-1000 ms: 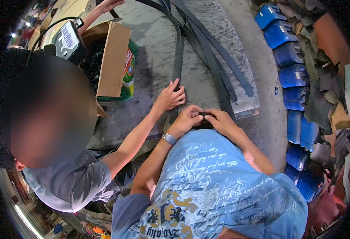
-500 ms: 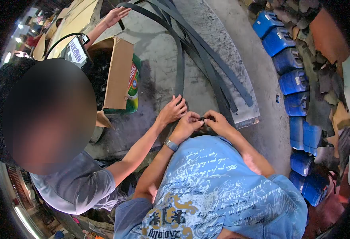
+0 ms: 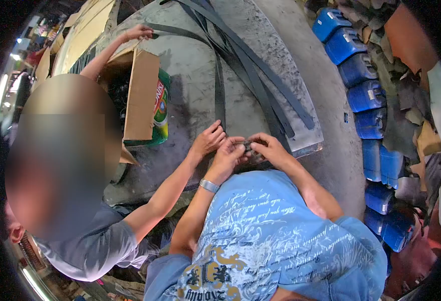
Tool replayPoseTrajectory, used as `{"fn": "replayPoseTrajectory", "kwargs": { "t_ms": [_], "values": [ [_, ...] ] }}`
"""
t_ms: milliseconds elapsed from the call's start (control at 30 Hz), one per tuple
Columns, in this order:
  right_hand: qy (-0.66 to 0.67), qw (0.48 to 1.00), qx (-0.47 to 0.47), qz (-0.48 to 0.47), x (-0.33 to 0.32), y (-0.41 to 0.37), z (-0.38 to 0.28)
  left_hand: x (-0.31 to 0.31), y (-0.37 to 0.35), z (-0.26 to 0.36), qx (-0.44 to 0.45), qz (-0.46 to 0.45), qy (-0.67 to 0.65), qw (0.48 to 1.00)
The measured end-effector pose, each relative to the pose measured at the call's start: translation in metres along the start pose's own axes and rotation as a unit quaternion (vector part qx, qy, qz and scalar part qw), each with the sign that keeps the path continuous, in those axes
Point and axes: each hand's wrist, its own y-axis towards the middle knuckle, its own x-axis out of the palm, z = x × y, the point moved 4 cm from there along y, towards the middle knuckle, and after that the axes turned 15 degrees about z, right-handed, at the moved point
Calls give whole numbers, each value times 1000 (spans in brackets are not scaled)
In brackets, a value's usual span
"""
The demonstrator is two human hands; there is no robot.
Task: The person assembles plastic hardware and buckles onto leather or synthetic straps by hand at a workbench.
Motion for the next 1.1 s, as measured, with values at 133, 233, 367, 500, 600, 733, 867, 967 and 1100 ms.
{"fn": "replayPoseTrajectory", "kwargs": {
  "t_ms": [133,233,367,500,600,733,867,967,1100],
  "values": [
    [-30,999,-7,22,9,14,-7,4,-4,18,92,16,76,993],
    [-77,997,-20,9,22,27,0,0,-10,26,142,37,130,981],
    [-116,992,-42,5,38,41,14,-30,-10,15,80,127,128,980],
    [-161,984,-68,19,55,65,37,-63,-14,12,94,234,95,963],
    [-222,974,-24,-39,75,80,45,-74,-16,14,90,227,109,964],
    [-177,981,49,-64,99,83,46,-75,-21,22,82,237,109,962],
    [-142,977,119,-107,97,89,45,-84,-22,21,92,252,106,957],
    [-39,988,129,-70,81,83,29,-93,-29,26,89,267,102,954],
    [-11,989,118,-87,63,80,-2,-96,-36,29,48,208,161,964]
  ]
}}
